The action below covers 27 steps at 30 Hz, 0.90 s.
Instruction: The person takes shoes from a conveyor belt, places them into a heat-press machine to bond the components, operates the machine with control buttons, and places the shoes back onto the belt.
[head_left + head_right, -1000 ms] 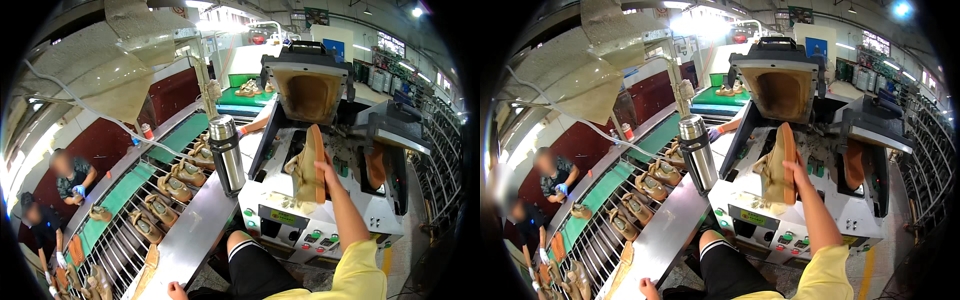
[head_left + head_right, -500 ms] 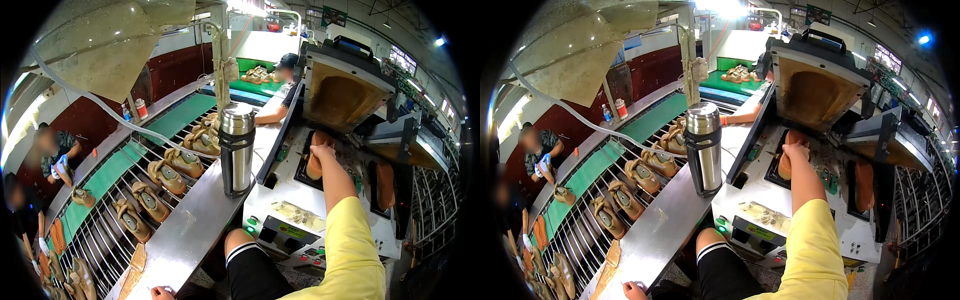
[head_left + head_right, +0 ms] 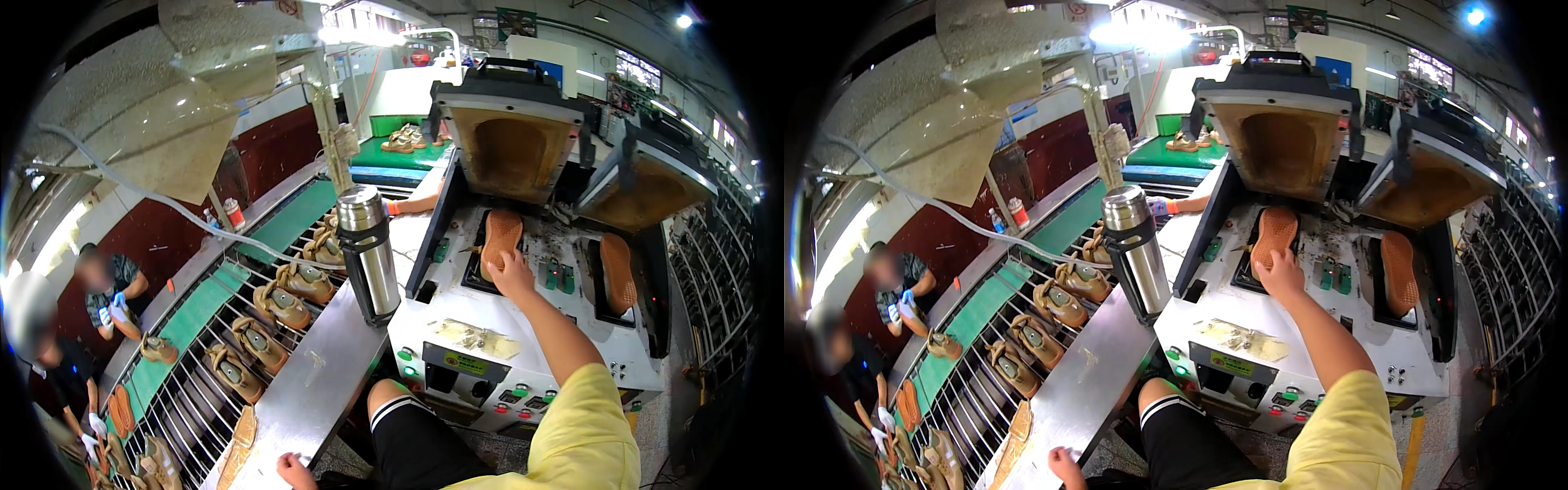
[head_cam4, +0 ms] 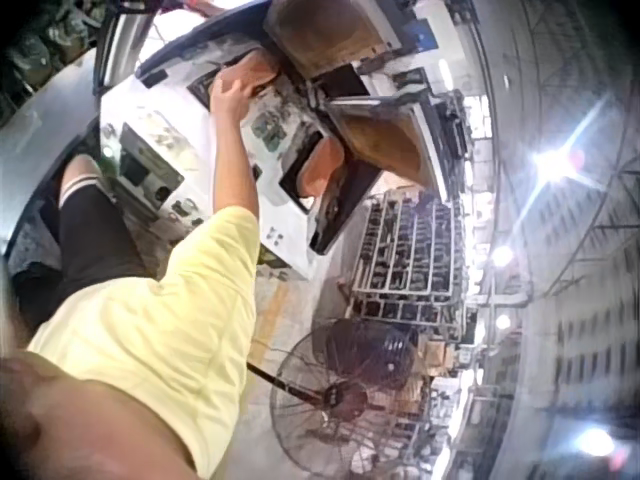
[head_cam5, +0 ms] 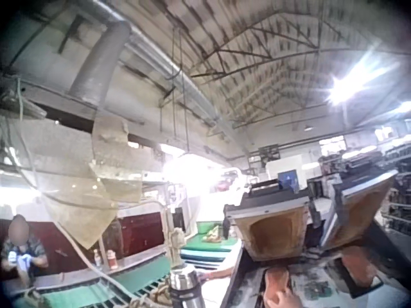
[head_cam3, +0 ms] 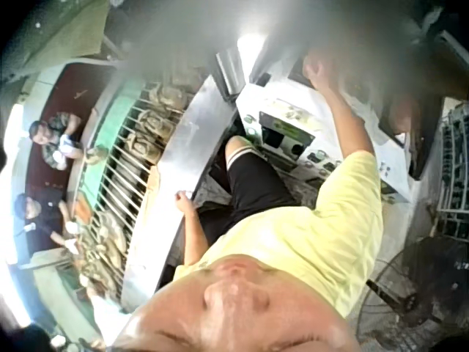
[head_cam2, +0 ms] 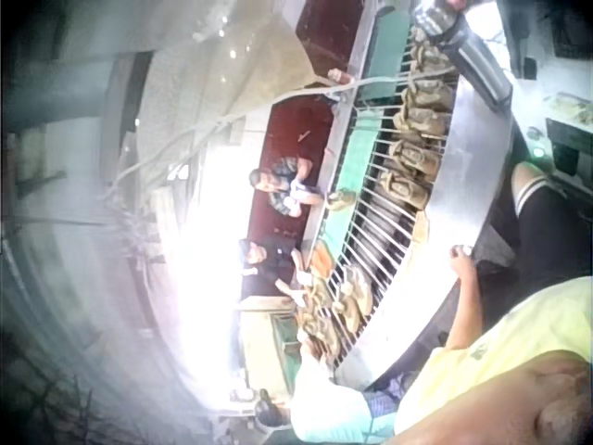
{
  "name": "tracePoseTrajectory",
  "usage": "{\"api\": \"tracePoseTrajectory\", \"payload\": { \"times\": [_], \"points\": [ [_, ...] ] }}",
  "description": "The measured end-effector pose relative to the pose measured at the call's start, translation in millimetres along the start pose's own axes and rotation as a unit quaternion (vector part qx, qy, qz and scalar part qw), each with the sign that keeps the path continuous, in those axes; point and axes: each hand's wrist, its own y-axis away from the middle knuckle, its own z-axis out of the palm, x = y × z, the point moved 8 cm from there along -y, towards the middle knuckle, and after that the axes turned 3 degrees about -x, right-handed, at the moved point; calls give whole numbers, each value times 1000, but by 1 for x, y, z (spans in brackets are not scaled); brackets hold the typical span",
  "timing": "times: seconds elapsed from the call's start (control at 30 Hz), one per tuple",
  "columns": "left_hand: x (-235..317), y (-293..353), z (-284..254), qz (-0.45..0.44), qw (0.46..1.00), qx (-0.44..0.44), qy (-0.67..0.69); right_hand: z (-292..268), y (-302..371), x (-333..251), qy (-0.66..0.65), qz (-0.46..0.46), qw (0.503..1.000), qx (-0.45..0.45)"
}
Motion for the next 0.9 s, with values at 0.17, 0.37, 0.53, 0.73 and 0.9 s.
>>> {"api": "tracePoseTrajectory", "payload": {
  "times": [0.17, 0.37, 0.53, 0.73, 0.9],
  "points": [
    [108, 82, 164, 40, 955, -290, 43, -74, 68, 103, 17, -86, 987, 135],
    [212, 151, 310, -241, 739, -492, 393, -165, 84, 220, 138, 66, 964, 215],
    [224, 163, 311, -189, 748, -575, 274, -202, 69, 280, 146, 195, 960, 142],
    [118, 72, 194, -38, 916, -360, 173, -177, 21, 360, -54, 293, 954, 0],
    [54, 11, 8, 30, 997, -69, 5, -157, 4, 352, 54, 413, 907, -64]
  ]
}}
